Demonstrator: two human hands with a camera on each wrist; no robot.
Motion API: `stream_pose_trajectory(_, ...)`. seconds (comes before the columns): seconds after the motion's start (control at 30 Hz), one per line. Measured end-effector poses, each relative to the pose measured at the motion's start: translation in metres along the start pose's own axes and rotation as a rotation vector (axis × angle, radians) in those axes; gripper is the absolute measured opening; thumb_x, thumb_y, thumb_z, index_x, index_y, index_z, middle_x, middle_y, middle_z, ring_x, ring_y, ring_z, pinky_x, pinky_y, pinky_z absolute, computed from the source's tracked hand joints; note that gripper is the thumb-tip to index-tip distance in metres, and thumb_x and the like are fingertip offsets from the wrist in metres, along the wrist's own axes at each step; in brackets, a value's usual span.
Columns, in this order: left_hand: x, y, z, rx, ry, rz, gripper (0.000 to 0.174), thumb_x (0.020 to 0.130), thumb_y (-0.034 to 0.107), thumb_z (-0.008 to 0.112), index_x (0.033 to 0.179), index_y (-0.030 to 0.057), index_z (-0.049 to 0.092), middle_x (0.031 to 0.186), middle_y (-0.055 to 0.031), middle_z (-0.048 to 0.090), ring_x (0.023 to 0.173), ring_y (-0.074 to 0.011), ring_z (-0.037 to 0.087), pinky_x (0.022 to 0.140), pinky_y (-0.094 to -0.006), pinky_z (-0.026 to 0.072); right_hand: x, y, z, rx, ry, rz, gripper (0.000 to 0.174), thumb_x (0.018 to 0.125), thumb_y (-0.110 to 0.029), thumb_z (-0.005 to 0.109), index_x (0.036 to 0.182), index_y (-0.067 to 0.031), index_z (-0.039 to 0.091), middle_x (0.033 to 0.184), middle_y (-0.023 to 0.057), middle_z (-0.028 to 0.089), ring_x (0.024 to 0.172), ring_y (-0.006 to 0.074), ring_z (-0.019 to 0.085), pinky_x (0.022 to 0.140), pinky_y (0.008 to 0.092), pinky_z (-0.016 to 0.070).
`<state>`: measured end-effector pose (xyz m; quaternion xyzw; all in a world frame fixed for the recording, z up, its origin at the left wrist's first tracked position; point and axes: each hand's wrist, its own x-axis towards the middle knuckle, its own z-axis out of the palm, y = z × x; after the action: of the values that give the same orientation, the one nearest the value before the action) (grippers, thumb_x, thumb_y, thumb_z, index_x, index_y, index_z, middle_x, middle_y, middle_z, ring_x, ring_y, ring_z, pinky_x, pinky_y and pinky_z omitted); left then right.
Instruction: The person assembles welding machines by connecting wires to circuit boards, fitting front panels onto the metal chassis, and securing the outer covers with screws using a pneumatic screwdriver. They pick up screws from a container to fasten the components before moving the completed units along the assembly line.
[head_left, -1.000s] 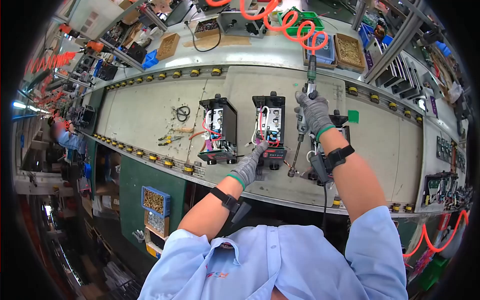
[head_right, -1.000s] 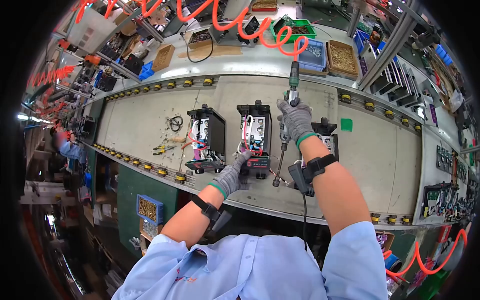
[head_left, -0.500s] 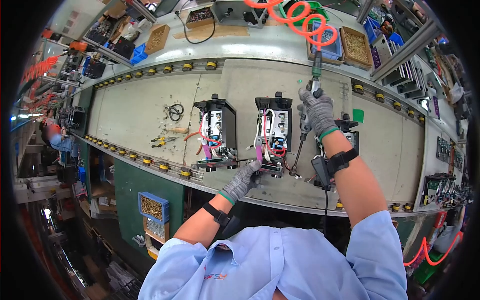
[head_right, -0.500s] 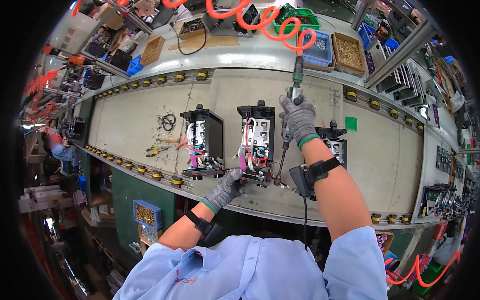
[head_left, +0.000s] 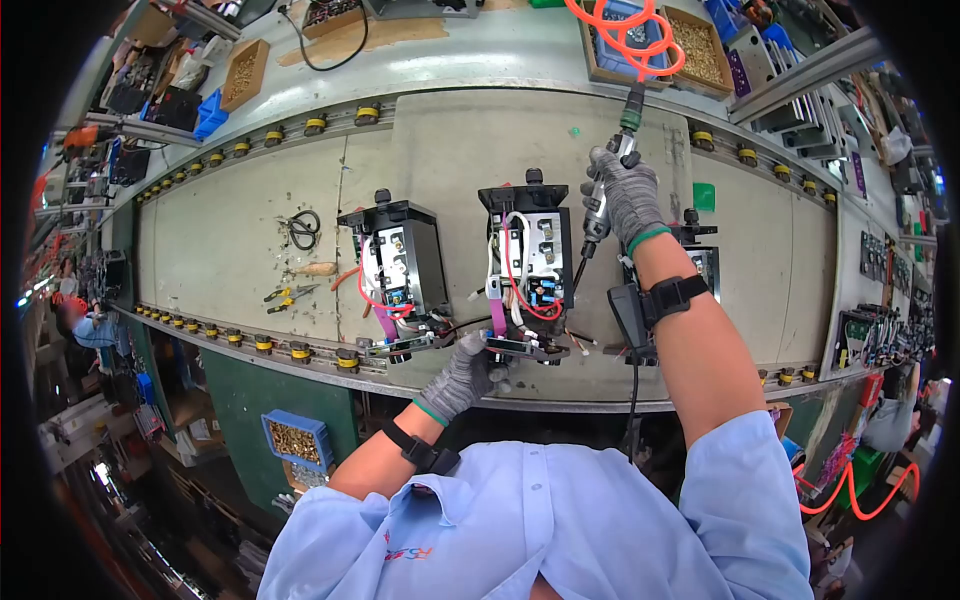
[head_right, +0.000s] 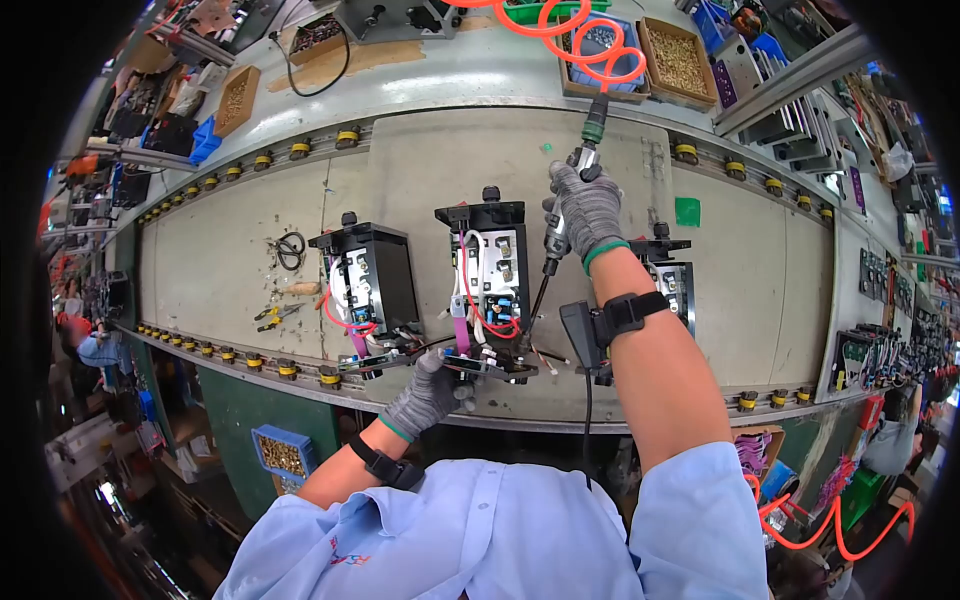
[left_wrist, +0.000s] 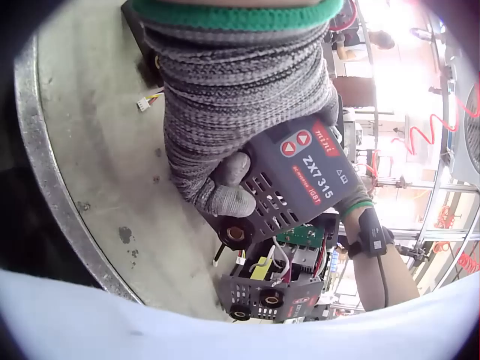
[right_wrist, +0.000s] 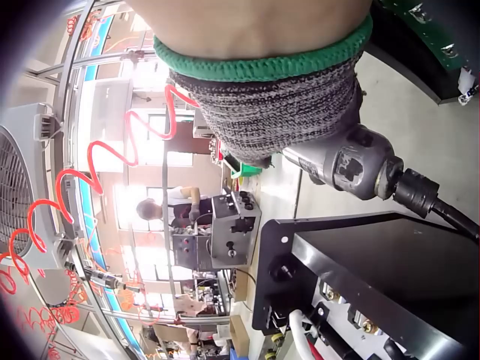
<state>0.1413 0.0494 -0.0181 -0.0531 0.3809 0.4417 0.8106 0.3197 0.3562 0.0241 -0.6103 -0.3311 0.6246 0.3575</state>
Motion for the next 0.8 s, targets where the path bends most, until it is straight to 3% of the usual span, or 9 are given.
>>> stream_pose_trajectory(0.2, -0.007, 0.001, 0.008, -0.018, -0.026, 0.022, 0.076, 0.081, 0.059, 0.078, 0.129, 0.003, 0.061, 0.1, -0.0124, 0.069, 0.065, -0.0143, 0.059, 0.063, -0.0402, 0.0647, 0.012, 0.028, 0.0, -0.065, 0.039, 0.093, 0.024, 0.091, -0.021, 0.074, 0.105, -0.0087, 0.06, 0.084, 0.0085, 0.066, 0.064, 0.0228, 0.068, 0.054, 0.0383, 0.0577)
stream_pose_trajectory(0.37, -0.008, -0.012, 0.006, -0.16, -0.01, 0.07, 0.079, 0.08, 0.059, 0.079, 0.131, 0.0017, 0.06, 0.112, -0.0159, 0.071, 0.074, -0.0205, 0.068, 0.074, -0.0463, 0.0648, 0.034, 0.051, -0.003, -0.058, 0.069, 0.249, 0.027, 0.092, -0.021, 0.073, 0.109, -0.0102, 0.055, 0.078, 0.0079, 0.062, 0.057, 0.0235, 0.065, 0.05, 0.039, 0.0554)
stream_pose_trajectory(0.47, -0.007, -0.015, 0.004, -0.202, -0.028, 0.051, 0.084, 0.078, 0.063, 0.078, 0.133, 0.0016, 0.059, 0.111, -0.0145, 0.071, 0.079, -0.0227, 0.071, 0.075, -0.0466, 0.0646, 0.035, 0.055, -0.006, 0.062, -0.001, 0.285, 0.03, 0.091, -0.023, 0.073, 0.111, -0.0095, 0.054, 0.079, 0.0091, 0.063, 0.058, 0.0247, 0.066, 0.051, 0.0411, 0.0575)
stream_pose_trajectory(0.57, -0.01, -0.006, 0.022, -0.223, 0.098, -0.015, 0.091, 0.074, 0.073, 0.075, 0.127, 0.0002, 0.061, 0.105, -0.0145, 0.071, 0.071, -0.0222, 0.066, 0.069, -0.0478, 0.0618, 0.028, 0.053, -0.001, 0.146, -0.105, 0.278, 0.033, 0.091, -0.024, 0.073, 0.113, -0.0083, 0.053, 0.081, 0.0108, 0.065, 0.059, 0.0261, 0.067, 0.053, 0.0432, 0.06)
stream_pose_trajectory(0.6, -0.011, -0.004, 0.02, -0.25, 0.045, -0.05, 0.094, 0.072, 0.076, 0.074, 0.127, 0.0017, 0.06, 0.105, -0.0149, 0.071, 0.068, -0.0211, 0.067, 0.069, -0.0478, 0.0635, 0.03, 0.055, -0.001, 0.145, -0.107, 0.283, 0.033, 0.091, -0.024, 0.073, 0.113, -0.0083, 0.053, 0.081, 0.0108, 0.065, 0.059, 0.0261, 0.067, 0.053, 0.0432, 0.06)
stream_pose_trajectory(0.7, -0.018, 0.001, 0.037, -0.242, 0.12, -0.038, 0.095, 0.072, 0.077, 0.073, 0.128, 0.0024, 0.06, 0.106, -0.0148, 0.071, 0.066, -0.02, 0.068, 0.071, -0.0469, 0.0654, 0.041, 0.064, -0.005, 0.125, -0.161, 0.302, 0.035, 0.091, -0.024, 0.073, 0.113, -0.0075, 0.052, 0.083, 0.012, 0.066, 0.061, 0.0271, 0.069, 0.055, 0.0441, 0.0612)
stream_pose_trajectory(0.8, -0.021, -0.017, 0.04, -0.13, 0.129, 0.115, 0.08, 0.082, 0.064, 0.075, 0.132, 0.0043, 0.057, 0.11, -0.0124, 0.07, 0.085, -0.0218, 0.072, 0.083, -0.0464, 0.0634, 0.044, 0.069, -0.003, 0.109, -0.086, 0.24, 0.033, 0.092, -0.024, 0.072, 0.113, -0.0078, 0.052, 0.083, 0.0119, 0.066, 0.063, 0.0268, 0.07, 0.053, 0.0426, 0.0609)
